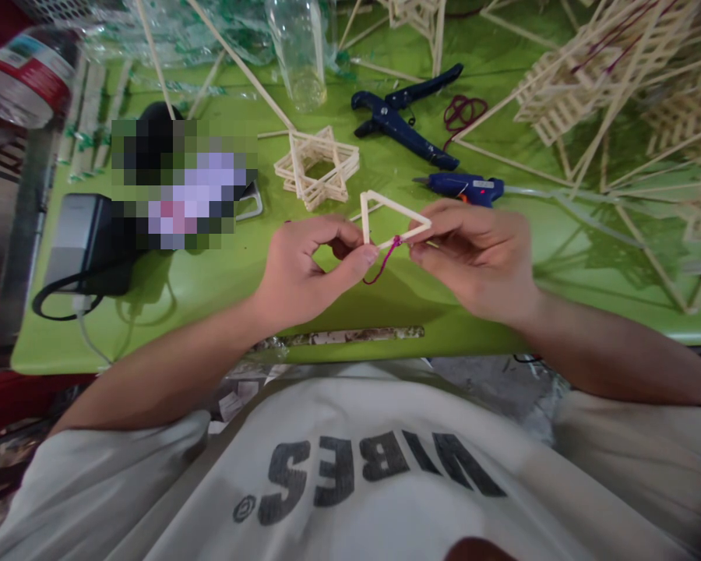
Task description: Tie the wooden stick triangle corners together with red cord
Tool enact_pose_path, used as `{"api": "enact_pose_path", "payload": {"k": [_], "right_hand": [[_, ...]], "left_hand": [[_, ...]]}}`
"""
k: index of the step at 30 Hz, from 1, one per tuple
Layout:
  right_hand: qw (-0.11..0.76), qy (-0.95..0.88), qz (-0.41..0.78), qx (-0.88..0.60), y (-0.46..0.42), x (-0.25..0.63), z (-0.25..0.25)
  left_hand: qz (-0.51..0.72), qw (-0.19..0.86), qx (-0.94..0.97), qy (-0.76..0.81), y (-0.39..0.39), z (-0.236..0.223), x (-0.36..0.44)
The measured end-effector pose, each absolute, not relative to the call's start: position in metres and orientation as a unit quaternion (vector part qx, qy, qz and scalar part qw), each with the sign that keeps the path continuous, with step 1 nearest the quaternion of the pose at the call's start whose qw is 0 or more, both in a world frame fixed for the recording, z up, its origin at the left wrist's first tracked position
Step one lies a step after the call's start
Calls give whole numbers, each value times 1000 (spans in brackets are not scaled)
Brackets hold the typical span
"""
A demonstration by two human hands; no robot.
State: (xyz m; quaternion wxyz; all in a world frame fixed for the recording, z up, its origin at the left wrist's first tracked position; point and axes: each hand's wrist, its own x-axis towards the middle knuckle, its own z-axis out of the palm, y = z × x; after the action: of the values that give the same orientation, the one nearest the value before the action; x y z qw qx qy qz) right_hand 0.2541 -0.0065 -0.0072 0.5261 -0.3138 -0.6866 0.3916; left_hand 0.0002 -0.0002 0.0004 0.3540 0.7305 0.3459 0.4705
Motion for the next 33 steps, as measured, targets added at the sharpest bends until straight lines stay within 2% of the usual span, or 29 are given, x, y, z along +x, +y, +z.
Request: {"api": "enact_pose_path", "payload": {"k": [7, 14, 22, 27, 33], "right_hand": [[618, -650, 322, -304, -5, 251, -22], [601, -647, 349, -314, -8, 252, -23], [555, -689, 307, -351, -7, 255, -15], [539, -693, 326, -351, -8, 254, -9], [514, -678, 388, -353, -10, 253, -7]], "left_hand": [[466, 315, 755, 337, -2, 3, 2], [467, 303, 772, 307, -5, 5, 4], [465, 341, 753, 316, -4, 5, 3], [468, 391, 719, 333, -1, 4, 2], [425, 496, 680, 333, 3, 5, 5]]}}
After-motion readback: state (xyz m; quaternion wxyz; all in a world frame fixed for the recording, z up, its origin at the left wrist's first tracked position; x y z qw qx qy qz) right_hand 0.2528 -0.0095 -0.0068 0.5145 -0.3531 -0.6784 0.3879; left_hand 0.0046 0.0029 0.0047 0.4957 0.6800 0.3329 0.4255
